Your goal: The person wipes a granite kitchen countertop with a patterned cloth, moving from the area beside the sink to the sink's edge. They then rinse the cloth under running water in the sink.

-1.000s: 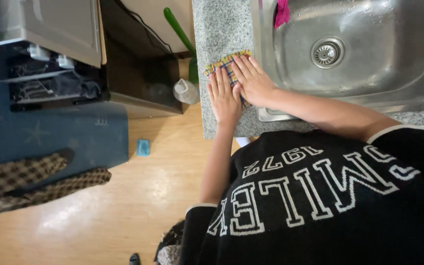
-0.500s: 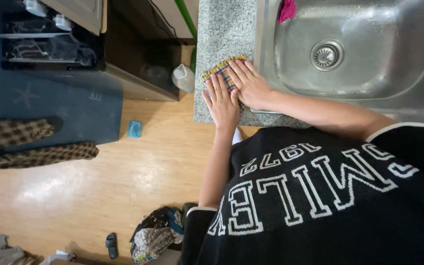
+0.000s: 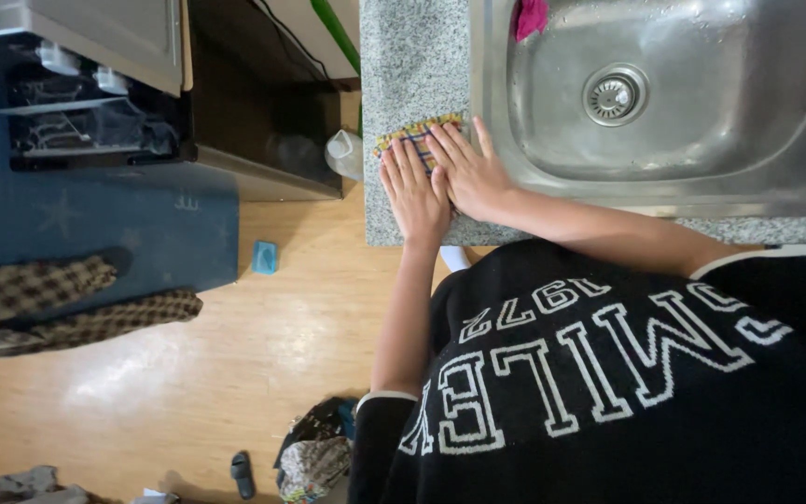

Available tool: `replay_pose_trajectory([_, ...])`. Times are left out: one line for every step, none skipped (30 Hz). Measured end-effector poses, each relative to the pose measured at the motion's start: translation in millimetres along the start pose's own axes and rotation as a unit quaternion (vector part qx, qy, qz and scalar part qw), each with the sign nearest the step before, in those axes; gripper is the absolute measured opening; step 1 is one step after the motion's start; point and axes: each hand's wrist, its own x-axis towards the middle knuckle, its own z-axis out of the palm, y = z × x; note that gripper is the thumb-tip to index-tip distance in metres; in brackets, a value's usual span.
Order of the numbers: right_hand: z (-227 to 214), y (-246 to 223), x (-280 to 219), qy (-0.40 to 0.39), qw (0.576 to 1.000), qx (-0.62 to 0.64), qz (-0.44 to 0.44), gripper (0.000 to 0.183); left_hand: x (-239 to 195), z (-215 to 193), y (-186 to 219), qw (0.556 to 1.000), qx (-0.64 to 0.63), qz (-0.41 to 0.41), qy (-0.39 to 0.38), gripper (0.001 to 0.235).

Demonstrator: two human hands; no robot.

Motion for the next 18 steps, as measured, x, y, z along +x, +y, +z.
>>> replay_pose_trajectory([-1.2,-1.5,1.4,0.001,1.0,0.001,0.004,0.059,3.0,-0.7,-0.8,1.0,0.001,0.004,-0.002,0.07])
replay_pose_trajectory([-2.3,-3.3,3.0,0.016,1.0,0.003,0.011,0.057,6.0,-1.5,-2.0,1.0,-0.001,0.01,0.0,0.069])
replay_pose_trajectory([-4.3,-3.1,4.6,0.03,0.999,0.004,0.019,0.056,10.1,-1.8,-1.4,1.0,-0.003,0.016,0.003,0.068])
replay_pose_trajectory([-7.7,-0.9,8.9,0.031,0.999,0.004,0.022,0.056,17.0,4.8,-2.2,1.0,-0.003,0.019,0.002,0.068])
replay_pose_trajectory([-9.9,-0.8,11.7,0.038,0.999,-0.002,0.028,0.056,21.4,11.2,-4.4,1.0,0.001,0.025,0.001,0.068])
replay_pose_trajectory([-12.0,-0.6,14.6,0.045,0.998,-0.008,0.034,0.056,26.0,17.8,-6.7,1.0,0.004,0.03,0.001,0.069])
replay_pose_trajectory([-9.5,1.7,18.8,0.046,0.998,-0.009,0.04,0.056,31.7,18.8,-7.4,0.999,0.003,0.036,-0.001,0.069])
replay_pose_trajectory([-7.2,4.2,22.8,0.035,0.998,-0.005,0.055,0.056,37.6,19.9,-7.7,0.999,0.012,0.041,-0.006,0.069])
replay_pose_trajectory([-4.7,7.5,25.9,0.024,0.997,-0.001,0.07,0.057,43.0,21.6,-7.1,0.999,0.02,0.046,-0.01,0.069])
replay_pose_trajectory([-2.5,9.9,28.6,0.026,0.997,-0.002,0.077,0.057,47.7,23.2,-7.4,0.998,0.019,0.053,-0.011,0.069])
replay_pose_trajectory([-0.6,12.0,32.5,0.041,0.996,-0.005,0.08,0.057,53.4,24.5,-8.2,0.998,0.025,0.054,-0.022,0.068])
replay_pose_trajectory([1.3,14.3,36.2,0.057,0.995,-0.008,0.082,0.056,59.0,25.9,-8.9,0.997,0.031,0.055,-0.034,0.068])
replay_pose_trajectory([2.0,17.3,38.5,0.06,0.994,-0.008,0.088,0.056,63.3,25.5,-7.4,0.997,0.031,0.062,-0.034,0.068])
replay_pose_trajectory([2.7,20.2,40.9,0.059,0.994,-0.004,0.092,0.057,67.7,25.1,-6.0,0.997,0.041,0.057,-0.038,0.068])
replay_pose_trajectory([2.5,22.5,44.0,0.056,0.994,-0.001,0.096,0.058,72.4,24.0,-4.9,0.996,0.05,0.051,-0.044,0.068])
replay_pose_trajectory([1.3,24.6,49.1,0.057,0.993,-0.003,0.102,0.058,77.9,26.7,-5.6,0.996,0.048,0.058,-0.045,0.068])
replay_pose_trajectory([1.2,26.8,52.4,0.073,0.992,-0.001,0.101,0.056,81.9,30.2,-5.9,0.996,0.047,0.06,-0.043,0.067])
replay_pose_trajectory([1.0,29.2,55.3,0.089,0.991,0.001,0.099,0.054,85.6,33.7,-5.8,0.996,0.045,0.062,-0.041,0.066])
